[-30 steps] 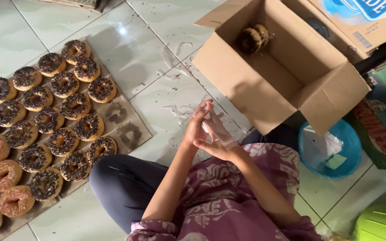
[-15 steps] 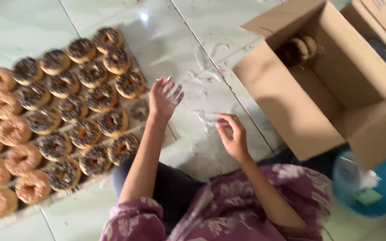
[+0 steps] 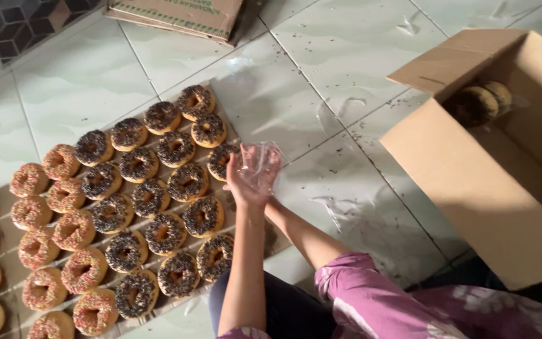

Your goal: The person sits on the floor and individually wraps chocolate-sprinkled donuts in clear plastic bags. They then place each wrapped donut into a cardboard box. The process is repeated for multiple donuts from a tray.

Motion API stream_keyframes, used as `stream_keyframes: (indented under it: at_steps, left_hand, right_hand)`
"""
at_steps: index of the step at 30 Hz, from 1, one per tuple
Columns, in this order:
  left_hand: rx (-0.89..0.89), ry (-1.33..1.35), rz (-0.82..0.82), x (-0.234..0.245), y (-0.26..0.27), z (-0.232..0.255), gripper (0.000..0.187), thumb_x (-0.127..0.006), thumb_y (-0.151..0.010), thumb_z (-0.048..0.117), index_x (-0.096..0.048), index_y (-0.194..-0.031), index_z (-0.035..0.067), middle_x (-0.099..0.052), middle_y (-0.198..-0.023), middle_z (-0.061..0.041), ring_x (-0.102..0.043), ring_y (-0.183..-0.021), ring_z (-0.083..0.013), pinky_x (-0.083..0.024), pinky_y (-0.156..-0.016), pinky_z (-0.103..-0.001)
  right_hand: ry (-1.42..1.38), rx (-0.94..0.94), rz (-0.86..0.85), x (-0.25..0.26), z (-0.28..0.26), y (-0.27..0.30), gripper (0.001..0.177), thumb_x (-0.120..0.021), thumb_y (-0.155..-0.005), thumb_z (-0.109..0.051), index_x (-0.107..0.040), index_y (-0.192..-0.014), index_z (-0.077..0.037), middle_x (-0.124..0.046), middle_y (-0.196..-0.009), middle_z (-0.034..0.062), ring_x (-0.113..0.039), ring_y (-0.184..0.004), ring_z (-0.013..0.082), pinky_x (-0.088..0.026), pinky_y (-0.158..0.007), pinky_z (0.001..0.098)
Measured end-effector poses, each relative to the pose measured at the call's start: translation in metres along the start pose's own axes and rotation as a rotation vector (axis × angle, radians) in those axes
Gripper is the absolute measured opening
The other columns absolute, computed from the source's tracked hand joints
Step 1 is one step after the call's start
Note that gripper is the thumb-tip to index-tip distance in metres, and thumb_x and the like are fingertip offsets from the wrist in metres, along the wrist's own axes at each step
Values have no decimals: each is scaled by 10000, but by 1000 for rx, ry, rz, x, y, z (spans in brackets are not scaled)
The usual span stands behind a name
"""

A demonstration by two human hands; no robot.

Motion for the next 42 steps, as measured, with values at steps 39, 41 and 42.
stream_keyframes:
  at_steps: [39, 41, 42]
  left_hand:
    - [180, -218, -178, -5, 142, -182, 699, -587, -971, 244, -314, -1612, 193, -546, -1429, -146, -605, -1245, -321, -510, -1045, -513]
    - [174, -216, -240, 1, 147, -186, 679, -610, -937, 236, -352, -1563, 180, -597, -1362, -147, -622, -1208, -323, -522, -1018, -517]
    - [180, -232, -251, 4, 150, -192, 628, -616, -954, 212, -387, -1532, 127, -612, -1343, -156, -628, -1206, -327, -523, -1033, -510]
  right_hand:
    - [-561, -81, 390, 412, 70, 221, 1092, -877, -794, -157, -172, -1616, -19, -429, -1506, 305, -512, -1393, 373, -424, -1152, 480]
    - [-427, -43, 395, 416, 69, 230, 1110, -892, -776, -171, -172, -1606, -14, -449, -1482, 314, -507, -1390, 394, -341, -1165, 531]
    - [-293, -48, 426, 418, 68, 232, 1135, -916, -747, -190, -179, -1592, -13, -530, -1424, 301, -526, -1369, 396, -267, -1173, 571]
Point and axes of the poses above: each hand's wrist, its own y-axis away from the middle knuckle, its own x-axis out of the back of the hand, z = x × y, the point moved 6 cm from there along -y, towards the middle knuckle
